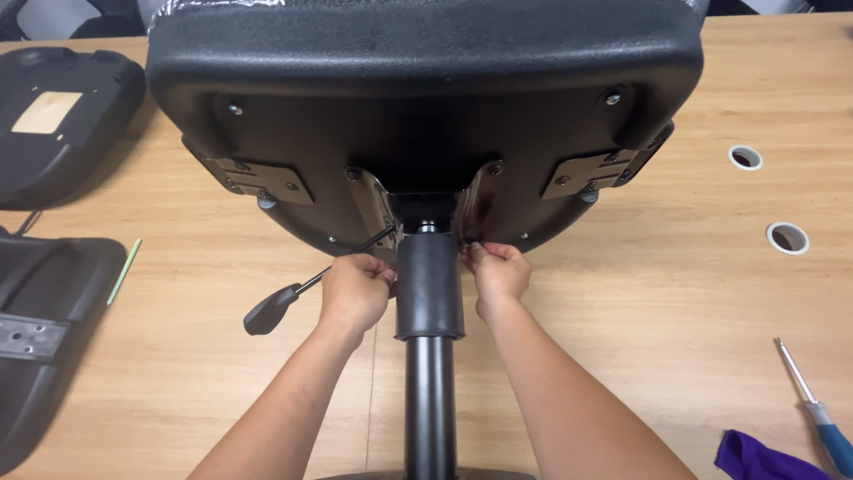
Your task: The person assembles an office chair on a conference table. They position the seat upside down, align the mounting plate with the gas lift cylinder, and thread and tighten the mounting screws by hand, working around the seat mechanism.
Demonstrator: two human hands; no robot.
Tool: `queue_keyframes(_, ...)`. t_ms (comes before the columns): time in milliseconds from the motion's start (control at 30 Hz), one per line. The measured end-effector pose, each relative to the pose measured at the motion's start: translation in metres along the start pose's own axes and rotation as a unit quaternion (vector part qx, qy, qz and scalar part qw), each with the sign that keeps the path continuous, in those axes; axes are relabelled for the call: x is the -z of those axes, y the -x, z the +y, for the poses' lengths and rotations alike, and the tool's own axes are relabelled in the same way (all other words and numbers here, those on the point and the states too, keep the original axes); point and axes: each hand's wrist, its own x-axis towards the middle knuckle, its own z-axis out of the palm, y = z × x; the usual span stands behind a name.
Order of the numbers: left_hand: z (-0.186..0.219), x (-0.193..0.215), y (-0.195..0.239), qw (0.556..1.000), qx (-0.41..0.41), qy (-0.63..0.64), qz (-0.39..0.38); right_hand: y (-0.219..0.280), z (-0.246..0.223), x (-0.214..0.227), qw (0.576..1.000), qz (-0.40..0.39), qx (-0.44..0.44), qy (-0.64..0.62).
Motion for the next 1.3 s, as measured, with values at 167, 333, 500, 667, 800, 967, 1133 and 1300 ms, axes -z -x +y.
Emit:
queue_keyframes(167, 0.001, 0.000, 0.001, 1.000, 0.003, -0.009, 0.001, -0.021, 0.016, 0.003, 0.998, -0.027, -0.011, -0.053)
queue_keyframes(333, 0.003, 0.001, 0.000, 1.000, -0.014, -0.014, 0.005, -0.029, 0.015, 0.008, 0.991, -0.042, -0.079, -0.098)
queue_keyframes(500, 0.001, 0.000, -0.002, 1.000, -0.011, 0.010, 0.000, -0.037, 0.022, 0.007, 0.986, -0.065, -0.094, -0.120)
queue_keyframes(667, 0.001, -0.001, -0.002, 1.000, -0.005, 0.005, -0.003, -0.041, 0.026, 0.007, 0.983, -0.069, -0.119, -0.125)
queue_keyframes(800, 0.005, 0.001, 0.000, 1.000, -0.001, 0.006, -0.003, -0.048, 0.028, 0.010, 0.965, -0.114, -0.184, -0.149)
queue_keyframes(967, 0.002, -0.001, -0.003, 1.000, 0.007, 0.016, -0.011, -0.024, 0.004, 0.008, 0.959, -0.149, -0.221, -0.096)
queue_keyframes(1133, 0.002, 0.000, -0.002, 1.000, -0.011, 0.012, 0.003, -0.043, 0.019, 0.013, 0.970, -0.152, -0.186, -0.029)
queue_keyframes(1300, -0.001, -0.001, -0.007, 1.000, 0.002, 0.015, 0.001, -0.014, -0.004, 0.003, 0.963, -0.156, -0.219, -0.028)
